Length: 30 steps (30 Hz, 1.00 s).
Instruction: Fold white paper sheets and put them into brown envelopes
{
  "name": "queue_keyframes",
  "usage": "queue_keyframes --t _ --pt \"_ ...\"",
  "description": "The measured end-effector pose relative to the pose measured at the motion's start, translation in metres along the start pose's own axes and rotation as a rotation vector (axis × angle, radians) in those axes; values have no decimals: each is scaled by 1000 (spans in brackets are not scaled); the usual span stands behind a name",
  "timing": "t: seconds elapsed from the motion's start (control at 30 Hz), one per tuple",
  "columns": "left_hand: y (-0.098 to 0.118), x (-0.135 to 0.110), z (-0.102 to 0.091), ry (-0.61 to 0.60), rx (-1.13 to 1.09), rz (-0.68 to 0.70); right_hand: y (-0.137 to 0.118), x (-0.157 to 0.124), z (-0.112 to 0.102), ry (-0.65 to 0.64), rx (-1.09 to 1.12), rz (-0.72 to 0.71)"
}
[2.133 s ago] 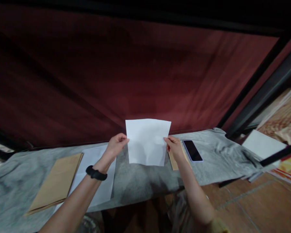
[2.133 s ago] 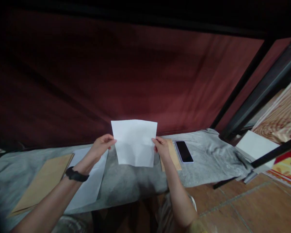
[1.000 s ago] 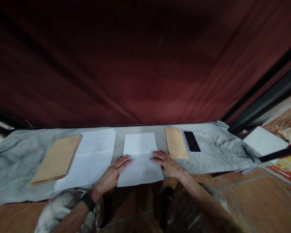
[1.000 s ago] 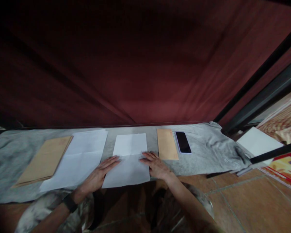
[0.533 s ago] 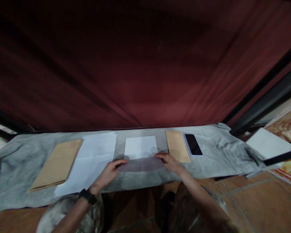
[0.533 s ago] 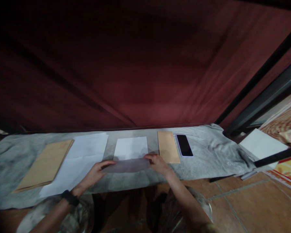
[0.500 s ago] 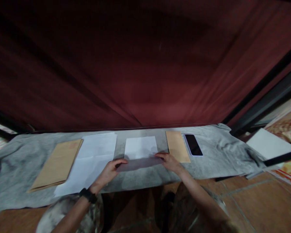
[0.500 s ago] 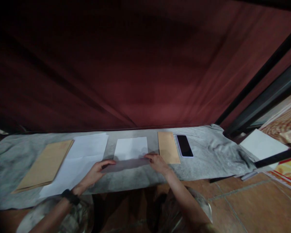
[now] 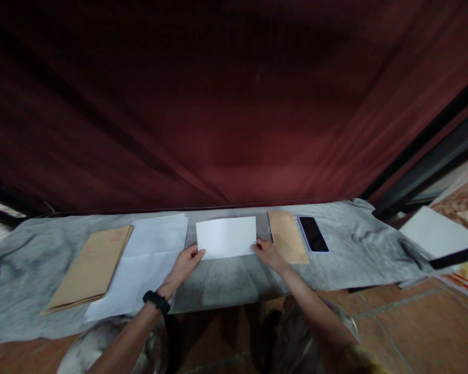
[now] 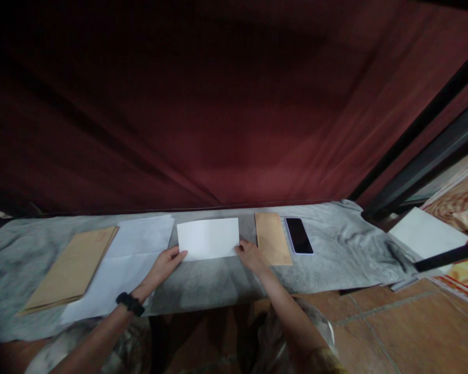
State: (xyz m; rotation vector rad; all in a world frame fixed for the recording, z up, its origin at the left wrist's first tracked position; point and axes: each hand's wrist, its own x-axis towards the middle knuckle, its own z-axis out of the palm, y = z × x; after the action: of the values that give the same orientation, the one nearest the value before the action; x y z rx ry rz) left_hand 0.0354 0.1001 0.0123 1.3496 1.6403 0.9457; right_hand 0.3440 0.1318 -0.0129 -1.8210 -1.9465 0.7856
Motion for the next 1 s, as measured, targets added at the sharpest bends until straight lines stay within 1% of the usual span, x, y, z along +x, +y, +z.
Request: queue_keyframes --t 0.1,0.33,0.5,0.7,0.8,1.0 --pt "-2 3 2 20 21 26 0 2 2 2 -27 12" --pt "-14 11 7 34 117 63 -2 0 3 8 -81 42" --pt "-12 13 10 29 187 29 -6 -4 3 7 -154 59" --pt "-4 12 14 31 432 -18 -12 -4 -1 -69 -306 106" --pt "-2 12 16 30 501 -51 -14 -3 0 -72 -319 121" --pt "0 12 18 21 557 -99 -15 -4 4 -46 -348 137"
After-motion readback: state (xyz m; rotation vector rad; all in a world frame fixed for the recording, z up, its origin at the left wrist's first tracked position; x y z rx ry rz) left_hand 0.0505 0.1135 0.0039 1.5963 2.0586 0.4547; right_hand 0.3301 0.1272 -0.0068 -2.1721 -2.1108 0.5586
